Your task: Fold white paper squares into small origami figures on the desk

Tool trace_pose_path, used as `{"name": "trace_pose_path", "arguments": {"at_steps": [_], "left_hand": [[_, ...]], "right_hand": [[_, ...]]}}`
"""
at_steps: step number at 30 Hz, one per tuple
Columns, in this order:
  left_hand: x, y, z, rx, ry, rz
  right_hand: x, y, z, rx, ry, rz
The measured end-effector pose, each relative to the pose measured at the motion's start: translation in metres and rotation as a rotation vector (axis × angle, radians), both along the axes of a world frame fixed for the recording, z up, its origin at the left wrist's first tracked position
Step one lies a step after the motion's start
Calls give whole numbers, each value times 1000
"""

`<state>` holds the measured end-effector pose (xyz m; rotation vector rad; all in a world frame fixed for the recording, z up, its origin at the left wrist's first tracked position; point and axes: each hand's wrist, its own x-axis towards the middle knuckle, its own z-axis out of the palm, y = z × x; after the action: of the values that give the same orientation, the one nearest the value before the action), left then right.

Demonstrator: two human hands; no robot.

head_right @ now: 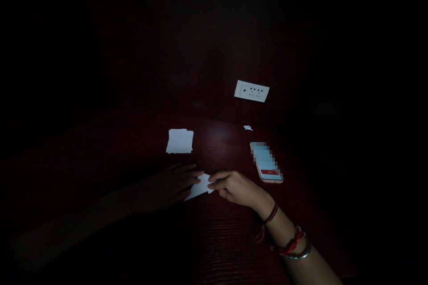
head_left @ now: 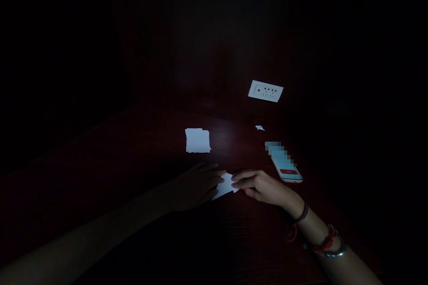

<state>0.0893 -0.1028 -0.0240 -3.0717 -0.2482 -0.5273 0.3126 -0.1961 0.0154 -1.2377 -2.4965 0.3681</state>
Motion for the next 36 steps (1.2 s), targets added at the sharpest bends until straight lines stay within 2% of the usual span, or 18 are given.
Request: {"name": "trace_pose_path", "arguments": {"at_steps": [8, 19, 26, 36], "left_hand": [[0, -3, 7, 21, 56, 34], [2, -2, 0, 47, 50, 51], [4, -2, -1, 51, 68, 93], [3, -2, -3, 83, 37, 81]], "right_hand": [[0, -3, 1, -38, -1, -14], [0, -2, 2, -34, 2, -51], [0, -1, 2, 1, -54, -5], [2, -1, 2, 9, -85, 20]]}}
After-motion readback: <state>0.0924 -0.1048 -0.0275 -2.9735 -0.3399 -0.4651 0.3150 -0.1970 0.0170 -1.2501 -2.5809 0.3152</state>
